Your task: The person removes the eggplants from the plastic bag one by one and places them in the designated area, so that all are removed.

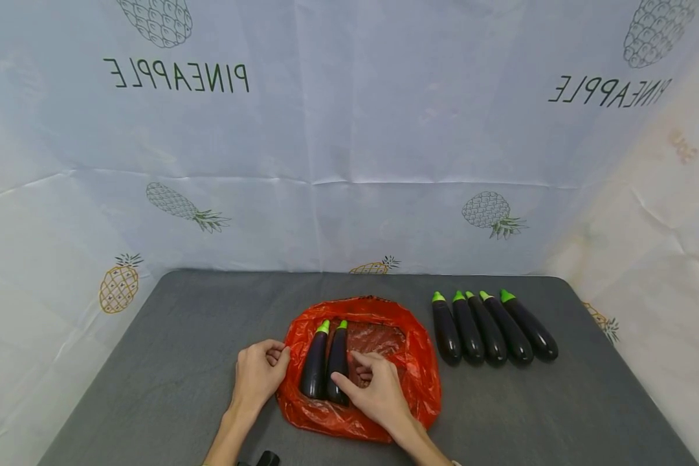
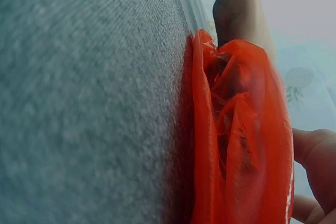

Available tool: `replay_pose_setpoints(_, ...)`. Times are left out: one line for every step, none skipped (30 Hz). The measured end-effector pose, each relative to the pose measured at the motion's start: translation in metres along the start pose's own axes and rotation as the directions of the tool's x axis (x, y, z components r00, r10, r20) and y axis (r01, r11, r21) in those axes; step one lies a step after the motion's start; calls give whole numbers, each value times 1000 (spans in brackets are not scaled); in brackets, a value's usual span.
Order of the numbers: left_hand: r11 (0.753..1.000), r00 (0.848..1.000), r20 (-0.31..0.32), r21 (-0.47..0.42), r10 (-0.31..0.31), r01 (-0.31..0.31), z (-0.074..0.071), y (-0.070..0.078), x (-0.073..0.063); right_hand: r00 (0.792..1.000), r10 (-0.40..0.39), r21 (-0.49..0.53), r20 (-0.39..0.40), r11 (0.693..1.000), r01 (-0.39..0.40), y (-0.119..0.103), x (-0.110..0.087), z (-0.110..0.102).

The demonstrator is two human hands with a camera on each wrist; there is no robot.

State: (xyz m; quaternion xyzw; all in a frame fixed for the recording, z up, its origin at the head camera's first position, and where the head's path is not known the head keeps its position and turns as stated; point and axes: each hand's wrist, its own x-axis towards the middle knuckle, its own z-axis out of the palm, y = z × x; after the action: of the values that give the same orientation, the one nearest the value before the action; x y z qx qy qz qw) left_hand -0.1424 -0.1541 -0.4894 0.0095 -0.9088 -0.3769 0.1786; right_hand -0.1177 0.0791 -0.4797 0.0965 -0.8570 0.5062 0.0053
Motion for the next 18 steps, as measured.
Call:
replay_pose_setpoints(1000,1000,5,2,-9,9,0,0,0,1000,0,-1,2,1000,0,0,0,1)
replay_pose_setpoints(1000,1000,9,5,-19,19,0,1,0,1000,0,-2,4,1000,0,-1,0,1)
replay_pose_setpoints(1000,1000,14,7,-28,28,-1,1,1,1000,1,-5,6,1000,-1,-1,0,1)
replay_pose_setpoints(999,999,18,11,-36,36,-1,1,1,1000,0,-9,6,1000,0,-2,0,2)
replay_pose_setpoints(999,999,22,13,-42,42,-1,2,1,1000,0,-12,5,1000,0,-2,0,2)
replay_pose_setpoints(999,999,25,16,-45,45,-1,2,1,1000,0,-17,3,1000,0,-3,-1,2)
replay_pose_setpoints(999,999,26,18,-46,45,-1,2,1,1000,-1,-19,2,1000,1,-3,-1,3)
replay_pose_setpoints(999,999,26,17,-45,44,-1,2,1,1000,-2,-21,2,1000,2,-4,-1,3)
replay_pose_setpoints(999,999,26,17,-43,43,-1,2,1,1000,-3,-22,3,1000,3,-4,-1,3)
replay_pose_setpoints(999,999,24,17,-41,41,-1,2,1,1000,-3,-20,4,1000,3,-4,-1,4)
replay_pose_setpoints(999,999,22,15,-39,39,-1,2,1,1000,1,-17,8,1000,-1,-5,-1,4)
replay_pose_setpoints(999,999,20,15,-36,35,-1,2,0,1000,4,-12,13,1000,-4,-5,-1,5)
replay_pose_setpoints(999,999,18,14,-33,33,-1,2,0,1000,7,-7,19,1000,-7,-5,-1,5)
replay_pose_setpoints(999,999,16,14,-30,30,-1,2,0,1000,9,-5,24,1000,-9,-5,-2,5)
replay_pose_setpoints(1000,1000,15,15,-28,28,0,2,0,999,13,1,32,1000,-13,-5,-2,5)
replay_pose_setpoints(1000,1000,15,15,-26,26,0,2,0,999,17,2,36,1000,-17,-5,-2,6)
replay_pose_setpoints(1000,1000,15,15,-24,24,0,2,0,999,17,6,39,1000,-18,-5,-2,6)
replay_pose_setpoints(1000,1000,15,15,-23,23,0,2,0,999,16,9,42,1000,-16,-5,-2,6)
